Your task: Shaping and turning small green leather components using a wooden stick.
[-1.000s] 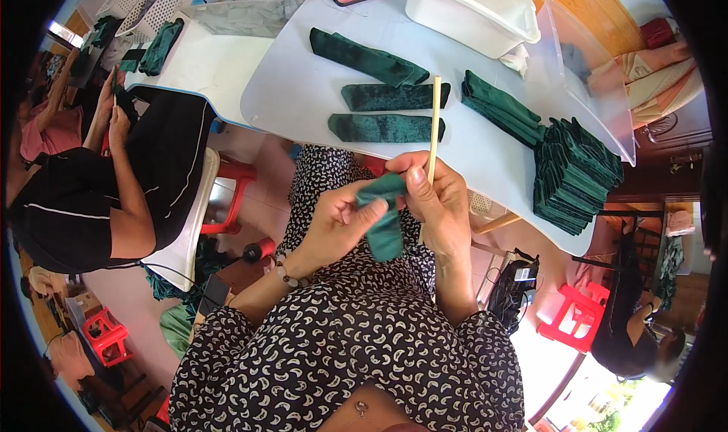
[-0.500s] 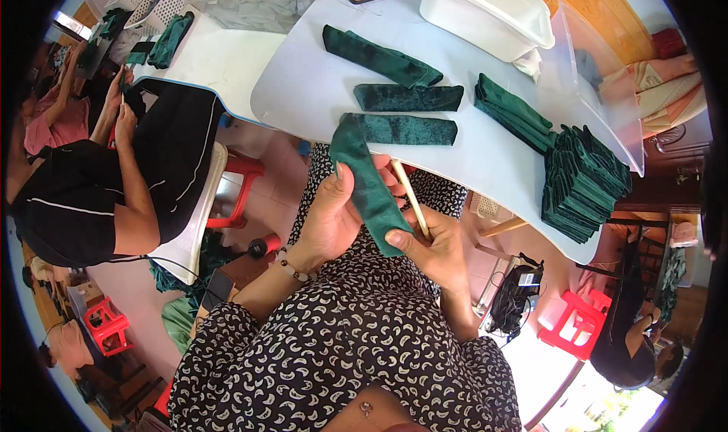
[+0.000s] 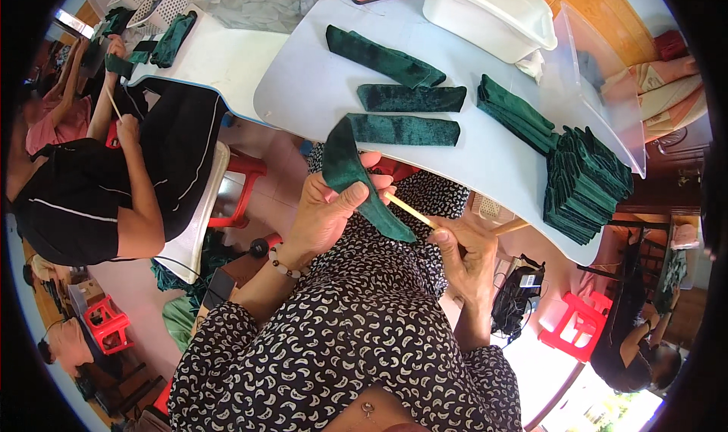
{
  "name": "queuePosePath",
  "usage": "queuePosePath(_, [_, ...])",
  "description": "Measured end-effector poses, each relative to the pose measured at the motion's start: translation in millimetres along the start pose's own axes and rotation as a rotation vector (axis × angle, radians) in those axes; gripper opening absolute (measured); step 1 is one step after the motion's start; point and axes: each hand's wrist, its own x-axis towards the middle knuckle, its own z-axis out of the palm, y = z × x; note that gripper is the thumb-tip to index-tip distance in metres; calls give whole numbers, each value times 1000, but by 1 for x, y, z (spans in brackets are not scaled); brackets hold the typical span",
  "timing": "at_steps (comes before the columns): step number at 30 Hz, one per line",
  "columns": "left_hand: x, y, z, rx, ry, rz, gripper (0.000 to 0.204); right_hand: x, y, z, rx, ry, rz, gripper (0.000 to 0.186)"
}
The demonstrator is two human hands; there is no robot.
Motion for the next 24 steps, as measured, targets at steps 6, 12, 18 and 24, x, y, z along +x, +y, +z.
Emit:
queuePosePath(6, [-2, 0, 4, 79, -8, -27, 37, -2, 1, 2, 12, 9, 29, 17])
queuePosePath(12, [-2, 0, 1, 147, 13, 3, 40, -2, -1, 1, 18, 10, 35, 17])
queuePosePath(18, [-2, 1, -3, 138, 11, -3, 40, -3, -2, 0, 44, -6, 62, 17])
queuePosePath(24, [-5, -2, -5, 122, -56, 5, 32, -1, -3, 1, -13, -34, 64, 16])
